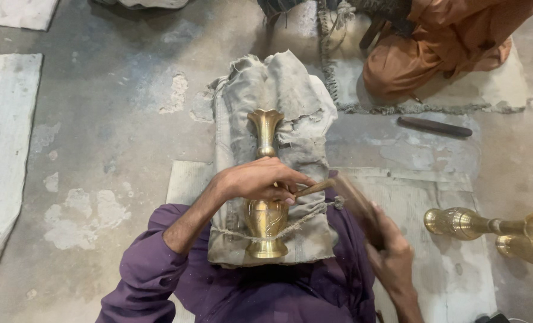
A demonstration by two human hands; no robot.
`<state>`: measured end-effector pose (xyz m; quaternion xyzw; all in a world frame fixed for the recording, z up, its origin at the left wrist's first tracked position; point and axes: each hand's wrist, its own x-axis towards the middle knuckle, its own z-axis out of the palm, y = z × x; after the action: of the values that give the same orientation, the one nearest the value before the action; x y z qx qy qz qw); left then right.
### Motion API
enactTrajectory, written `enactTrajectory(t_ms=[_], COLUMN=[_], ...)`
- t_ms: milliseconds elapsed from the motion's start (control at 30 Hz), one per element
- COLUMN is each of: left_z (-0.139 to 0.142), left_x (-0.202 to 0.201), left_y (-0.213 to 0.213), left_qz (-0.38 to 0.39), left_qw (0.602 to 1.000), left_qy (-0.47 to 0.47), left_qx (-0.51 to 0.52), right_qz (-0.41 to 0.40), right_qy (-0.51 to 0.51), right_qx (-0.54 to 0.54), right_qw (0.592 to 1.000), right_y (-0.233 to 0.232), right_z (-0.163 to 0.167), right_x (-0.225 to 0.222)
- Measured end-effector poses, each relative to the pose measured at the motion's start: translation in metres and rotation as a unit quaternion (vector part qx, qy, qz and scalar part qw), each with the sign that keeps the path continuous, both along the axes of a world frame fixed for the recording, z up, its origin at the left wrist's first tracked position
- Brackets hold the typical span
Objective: The person sits cross-legged on the floor with a brass vase resting on a cloth cushion and decorates its surface by hand, holding a small punch against the metal and striking it with a wooden mallet. The person repositions the punch and rotates the vase to work different areas of the body and neck.
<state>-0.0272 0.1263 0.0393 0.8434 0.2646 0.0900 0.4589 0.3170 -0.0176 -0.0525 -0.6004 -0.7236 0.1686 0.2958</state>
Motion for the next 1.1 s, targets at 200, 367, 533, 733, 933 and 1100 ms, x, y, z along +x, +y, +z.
enactTrajectory(t_ms=[200,367,533,733,933,1100], left_z=[-0.011,-0.013,-0.005,-0.008,-0.012,-0.004], left_x=[-0.001,-0.013,-0.023,-0.018,-0.011,-0.006], left_y=[0.002,0.007,0.003,0.01,0.017,0.018], left_qz=[-0.012,0.075,0.122,0.077,0.021,-0.003], left_qw=[1.0,0.991,0.983,0.985,0.992,0.995], left_qy=[-0.003,-0.108,-0.095,-0.084,-0.051,-0.015], left_qx=[0.026,-0.007,-0.096,-0.13,-0.114,-0.094], right_qz=[-0.067,-0.073,0.049,0.079,-0.046,-0.069], right_qy=[0.214,0.191,0.556,0.46,0.328,0.248], right_qx=[-0.089,-0.009,0.016,-0.144,-0.152,-0.058], right_qw=[0.97,0.979,0.83,0.872,0.931,0.965], right_y=[-0.005,-0.009,-0.016,0.002,0.01,0.007], right_z=[-0.009,0.007,0.025,0.016,0.015,0.012], right_x=[-0.011,-0.021,-0.049,-0.078,-0.046,-0.028])
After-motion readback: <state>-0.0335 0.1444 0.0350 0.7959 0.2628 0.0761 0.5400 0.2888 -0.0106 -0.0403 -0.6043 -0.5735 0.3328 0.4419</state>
